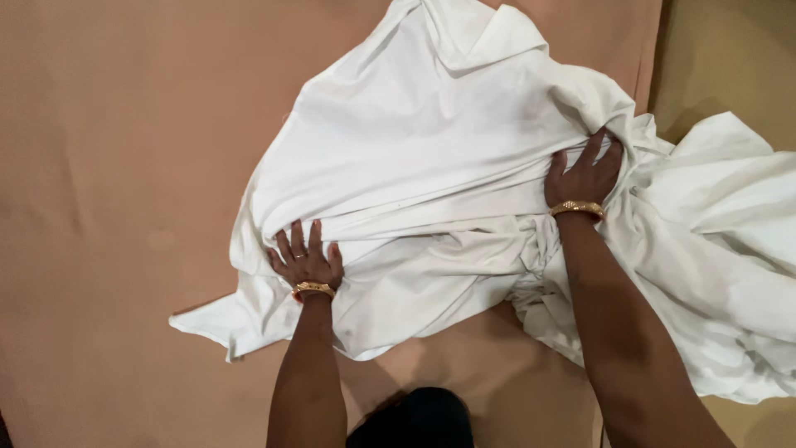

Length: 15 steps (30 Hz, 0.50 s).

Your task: The person spreads out a white bedsheet on a bed, smooths it by hand, and folds several sections inward.

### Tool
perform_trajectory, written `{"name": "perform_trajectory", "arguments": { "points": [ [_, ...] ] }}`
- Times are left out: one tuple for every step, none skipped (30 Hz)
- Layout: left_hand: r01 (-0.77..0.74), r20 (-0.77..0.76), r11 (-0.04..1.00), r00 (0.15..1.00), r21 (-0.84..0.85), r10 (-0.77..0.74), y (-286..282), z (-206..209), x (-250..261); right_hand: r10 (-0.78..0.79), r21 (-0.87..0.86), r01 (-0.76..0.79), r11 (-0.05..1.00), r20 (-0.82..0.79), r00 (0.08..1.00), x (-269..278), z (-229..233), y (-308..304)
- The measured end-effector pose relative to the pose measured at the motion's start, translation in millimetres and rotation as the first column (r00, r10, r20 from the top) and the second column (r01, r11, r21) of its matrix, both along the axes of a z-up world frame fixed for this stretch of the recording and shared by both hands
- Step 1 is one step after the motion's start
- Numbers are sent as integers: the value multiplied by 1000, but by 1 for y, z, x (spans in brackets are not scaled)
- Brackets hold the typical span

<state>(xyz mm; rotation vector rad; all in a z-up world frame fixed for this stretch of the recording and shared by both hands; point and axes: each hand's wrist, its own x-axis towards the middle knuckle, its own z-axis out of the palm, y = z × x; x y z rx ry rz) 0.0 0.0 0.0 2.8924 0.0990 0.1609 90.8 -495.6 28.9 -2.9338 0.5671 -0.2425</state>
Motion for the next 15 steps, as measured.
{"name": "perform_trajectory", "arguments": {
  "points": [
    [-1, -7, 1000, 1000, 13, 1, -1, 0, 0, -18, 1, 18, 1000, -6, 1000, 2, 0, -1],
    [-1, -13, 1000, 1000, 27, 2, 0, 0, 0, -36, 2, 36, 999, -11, 999, 4, -1, 0],
    [-1, -18, 999, 1000, 40, 2, 1, 0, -1, -54, 2, 54, 999, -15, 998, 5, -1, 1],
    [5, 0, 999, 1000, 38, -5, 0, 1, 0, -62, -5, 62, 998, 2, 998, 6, -2, 1],
    [10, 17, 999, 1000, 38, -10, 0, 2, 0, -67, -9, 68, 998, 19, 998, 8, -4, 1],
    [15, 33, 999, 999, 39, -16, -1, 5, -1, -73, -13, 74, 997, 35, 997, 9, -4, 2],
    [7, 5, 1000, 1000, 29, -7, -3, 8, -1, -73, -43, 75, 996, 45, 996, 12, -3, 2],
    [-1, -22, 1000, 1000, 19, 2, -3, 13, -1, -73, -73, 77, 994, 55, 996, 14, -1, 3],
    [-2, -51, 1000, 999, 10, 3, -4, 17, 2, -80, -102, 87, 991, 65, 995, 15, -1, 5],
    [-119, -29, 992, 993, -32, 118, -12, 17, 10, -100, -91, 106, 990, 64, 993, 20, 0, 6],
    [-233, -21, 969, 973, -78, 232, -26, 15, 20, -121, -85, 125, 989, 54, 991, 22, 2, 4],
    [-342, -17, 931, 939, -125, 342, -42, 14, 30, -141, -79, 144, 986, 44, 989, 24, 4, 3],
    [-277, 43, 913, 952, -300, 303, -62, 16, 37, -170, -81, 173, 982, 42, 985, 29, 7, 3],
    [-193, 110, 866, 956, -462, 272, -90, 19, 46, -198, -83, 201, 976, 40, 979, 35, 10, 1],
    [29, 84, 936, 996, -350, 0, -126, 19, 67, -226, -84, 229, 970, 45, 973, 47, 11, 3]
  ]
}}
